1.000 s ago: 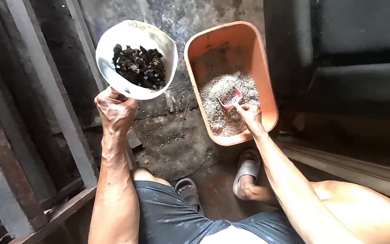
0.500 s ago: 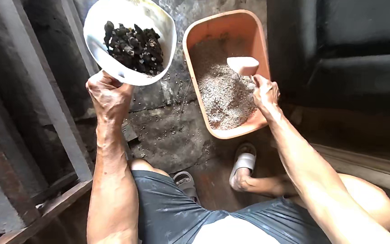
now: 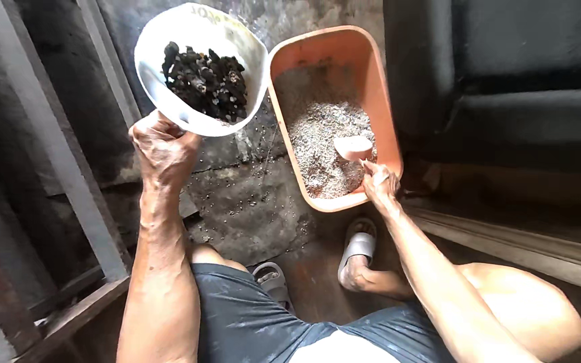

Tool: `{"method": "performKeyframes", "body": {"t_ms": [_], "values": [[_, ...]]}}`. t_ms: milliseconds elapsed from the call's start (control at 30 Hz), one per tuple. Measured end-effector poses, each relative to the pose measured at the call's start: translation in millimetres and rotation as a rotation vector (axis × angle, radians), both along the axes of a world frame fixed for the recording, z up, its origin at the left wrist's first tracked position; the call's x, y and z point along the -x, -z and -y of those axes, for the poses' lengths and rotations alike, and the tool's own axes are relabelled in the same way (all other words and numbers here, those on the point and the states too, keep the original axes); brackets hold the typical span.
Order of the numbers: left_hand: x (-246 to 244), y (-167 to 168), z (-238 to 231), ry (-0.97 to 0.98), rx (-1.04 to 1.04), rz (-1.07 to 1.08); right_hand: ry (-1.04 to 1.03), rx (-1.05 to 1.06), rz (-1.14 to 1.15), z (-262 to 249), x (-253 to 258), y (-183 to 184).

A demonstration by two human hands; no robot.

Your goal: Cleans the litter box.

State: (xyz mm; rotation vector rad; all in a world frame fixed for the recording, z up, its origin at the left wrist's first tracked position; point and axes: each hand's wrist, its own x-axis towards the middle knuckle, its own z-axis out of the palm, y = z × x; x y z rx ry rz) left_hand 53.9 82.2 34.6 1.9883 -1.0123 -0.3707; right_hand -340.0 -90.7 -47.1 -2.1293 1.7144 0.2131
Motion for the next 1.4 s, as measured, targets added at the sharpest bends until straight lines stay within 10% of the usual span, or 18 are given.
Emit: {"method": "performKeyframes", "body": {"t_ms": [267,733,1133,1400], "values": [[-9,-5,-25,-0.052,-0.042,0.062,0.007,-0.044,0.011,96,-75,16],[-6,-2,-1,-0.042,0.02,0.041,-0.151,-0.006,-0.107,-71,13,-33],[-14,-6,-25,-0.083,-0.001,0.056,-0.129,-0.021,0.011,56,-109,8],[-18,-8,-28,-0.144,-0.104,0.119,-0.102,0.04,-0.05,8,-20,-34]]}}
